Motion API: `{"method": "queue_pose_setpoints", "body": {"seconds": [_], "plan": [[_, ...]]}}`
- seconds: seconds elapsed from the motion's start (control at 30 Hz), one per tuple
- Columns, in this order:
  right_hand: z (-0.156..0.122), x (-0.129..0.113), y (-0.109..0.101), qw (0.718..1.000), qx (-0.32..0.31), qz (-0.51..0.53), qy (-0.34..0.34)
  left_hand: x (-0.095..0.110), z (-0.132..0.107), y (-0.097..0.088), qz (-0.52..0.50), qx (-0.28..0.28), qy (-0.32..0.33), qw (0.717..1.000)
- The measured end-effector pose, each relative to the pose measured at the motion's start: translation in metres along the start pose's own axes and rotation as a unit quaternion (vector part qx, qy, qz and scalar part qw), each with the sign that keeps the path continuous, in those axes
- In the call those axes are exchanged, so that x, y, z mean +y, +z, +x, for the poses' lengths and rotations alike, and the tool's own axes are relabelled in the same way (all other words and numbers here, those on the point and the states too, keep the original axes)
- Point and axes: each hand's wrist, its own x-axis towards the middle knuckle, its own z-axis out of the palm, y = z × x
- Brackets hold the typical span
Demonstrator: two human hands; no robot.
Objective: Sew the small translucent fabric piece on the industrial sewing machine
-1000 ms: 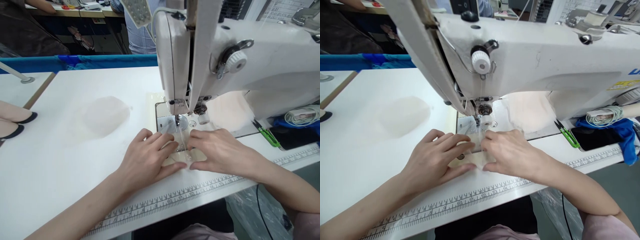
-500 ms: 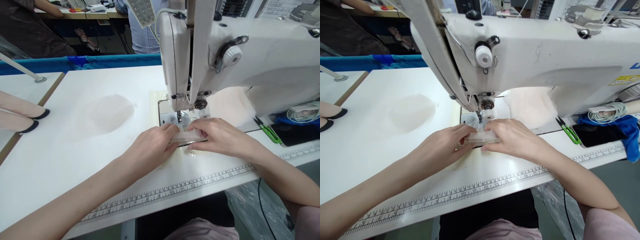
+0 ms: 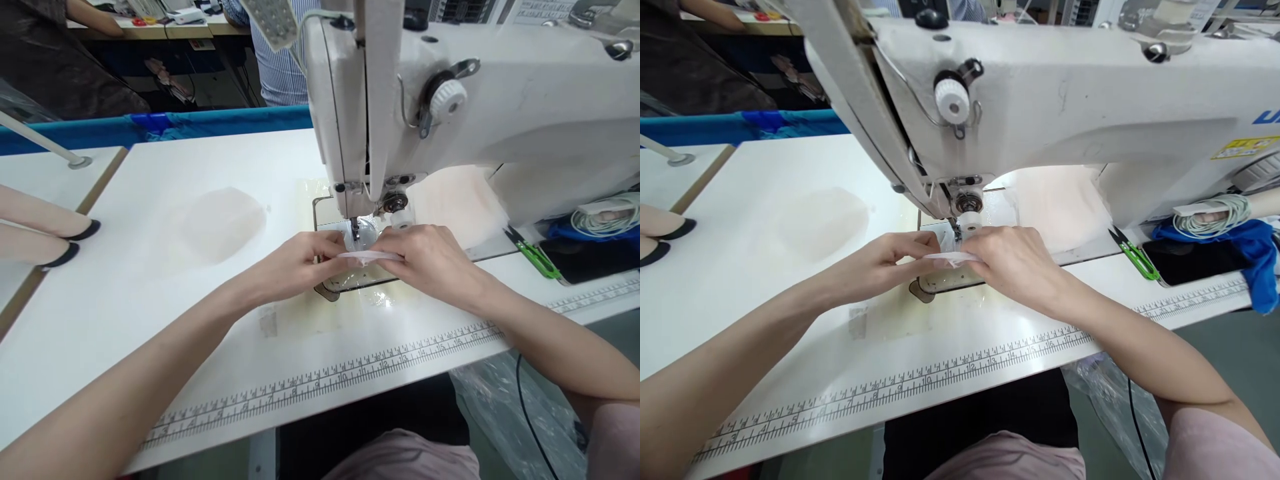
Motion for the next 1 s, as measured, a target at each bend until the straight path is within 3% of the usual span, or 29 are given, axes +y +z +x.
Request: {"method": "queue_pose_setpoints", "body": {"seconds": [0.07, 0.13, 0.23, 0.33, 0.53, 1.0], "plan": [[-0.002, -0.001, 0.001, 0.999, -0.014, -0.020, -0.024, 0.000, -0.006, 0.010, 0.042, 0.020, 0.048, 0.998], [-0.003, -0.002, 0.003, 0.997, -0.019, -0.055, -0.058, -0.001, -0.013, 0.023, 0.154, 0.068, 0.126, 0.978], [-0.006, -0.003, 0.008, 0.990, -0.016, -0.102, -0.099, -0.001, -0.023, 0.040, 0.351, 0.145, 0.220, 0.899], [-0.007, -0.005, 0.011, 0.987, -0.013, -0.114, -0.116, 0.001, -0.033, 0.049, 0.455, 0.179, 0.216, 0.845], [-0.007, -0.005, 0.010, 0.984, -0.004, -0.122, -0.129, 0.001, -0.041, 0.052, 0.438, 0.137, 0.174, 0.872], [-0.002, 0.004, 0.021, 0.982, 0.048, -0.124, -0.131, -0.009, -0.030, 0.047, 0.395, 0.159, 0.174, 0.888]]}}
